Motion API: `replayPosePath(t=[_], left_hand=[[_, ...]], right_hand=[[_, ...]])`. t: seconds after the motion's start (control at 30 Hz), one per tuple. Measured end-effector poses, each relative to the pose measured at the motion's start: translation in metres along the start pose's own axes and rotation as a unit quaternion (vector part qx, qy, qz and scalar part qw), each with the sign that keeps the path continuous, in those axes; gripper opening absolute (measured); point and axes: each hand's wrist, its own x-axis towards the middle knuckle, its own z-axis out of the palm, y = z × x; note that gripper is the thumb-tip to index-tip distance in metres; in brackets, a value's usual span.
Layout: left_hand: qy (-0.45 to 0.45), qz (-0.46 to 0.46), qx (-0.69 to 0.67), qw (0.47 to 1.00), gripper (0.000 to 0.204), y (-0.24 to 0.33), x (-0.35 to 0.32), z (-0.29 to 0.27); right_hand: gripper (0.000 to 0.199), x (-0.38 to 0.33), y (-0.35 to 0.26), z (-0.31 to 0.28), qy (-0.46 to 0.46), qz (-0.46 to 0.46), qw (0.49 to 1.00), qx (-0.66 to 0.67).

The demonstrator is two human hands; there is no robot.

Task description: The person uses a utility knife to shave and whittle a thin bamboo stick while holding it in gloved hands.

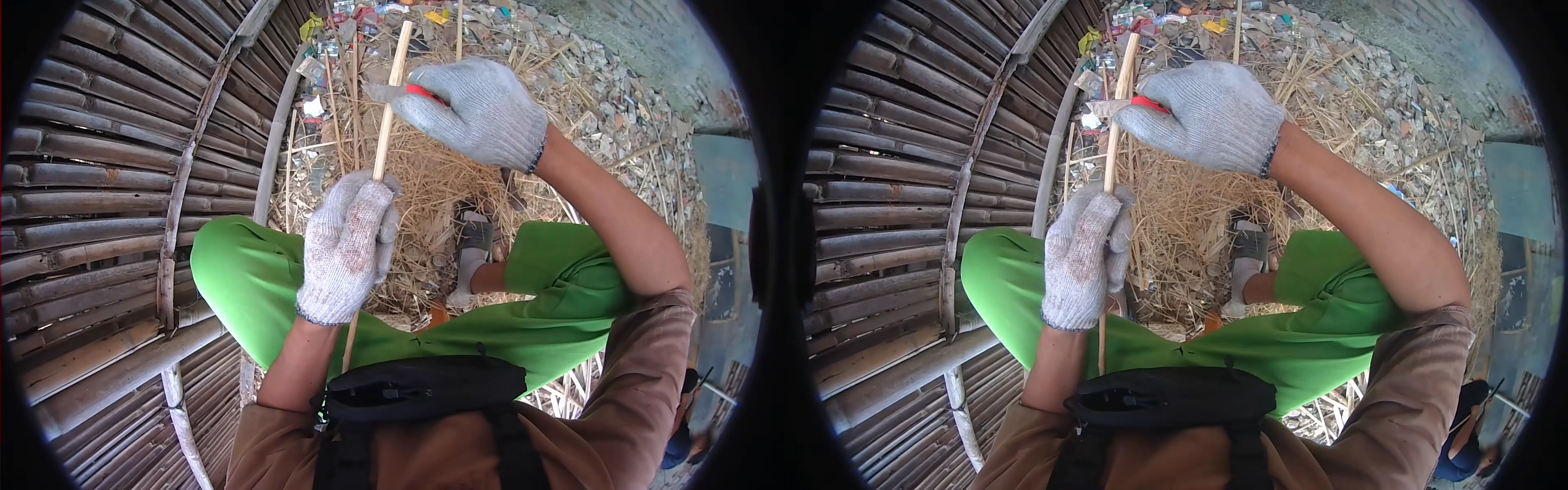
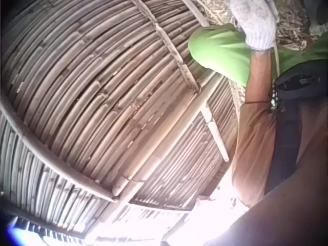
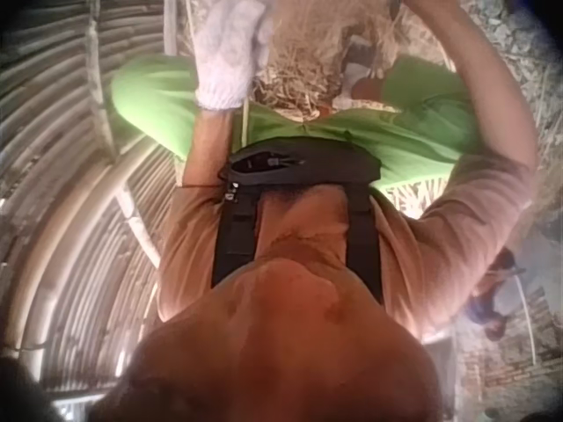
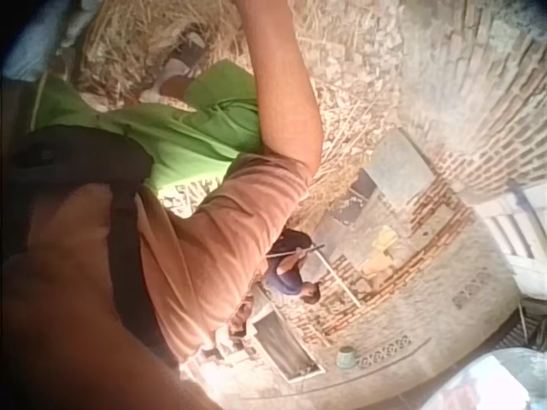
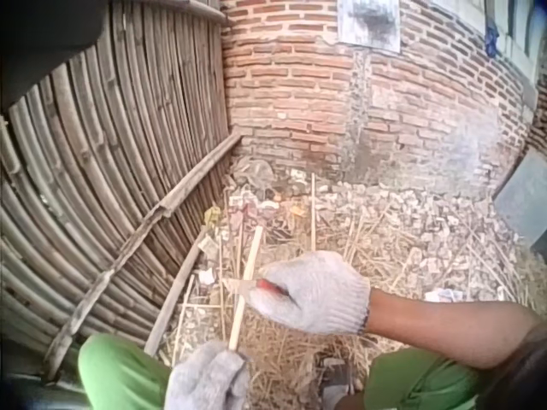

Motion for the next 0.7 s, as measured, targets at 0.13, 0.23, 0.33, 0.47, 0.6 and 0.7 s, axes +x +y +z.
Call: replayPosePath(t=[0.13,0.23,0.33,0.47,0.6,0.7], left_hand=[[0.014,0.003,-0.001,1.000,0.026,-0.004,-0.001,0.000],[0.018,0.023,0.035,0.999,0.026,-0.004,-0.002,-0.003],[0.045,0.015,0.007,0.999,0.025,-0.005,-0.002,-0.001],[0.022,0.022,-0.002,0.999,0.024,-0.001,-0.004,-0.006],[0.015,0.012,-0.028,0.999,0.024,0.005,-0.007,-0.008],[0.015,0.011,-0.030,0.999,0.024,0.002,-0.006,-0.013]], right_hand=[[0.059,0.004,-0.003,-0.001,-0.005,-0.007,1.000,-0.022],[0.060,0.006,-0.003,-0.005,-0.014,-0.008,0.999,-0.041],[0.065,0.010,0.005,-0.003,0.028,-0.027,0.997,-0.073],[0.075,0.019,0.054,-0.027,0.126,0.123,0.981,-0.085],[0.059,0.003,0.073,-0.055,0.186,0.149,0.967,-0.093],[0.070,-0.003,0.039,-0.038,0.143,0.095,0.983,-0.058]])
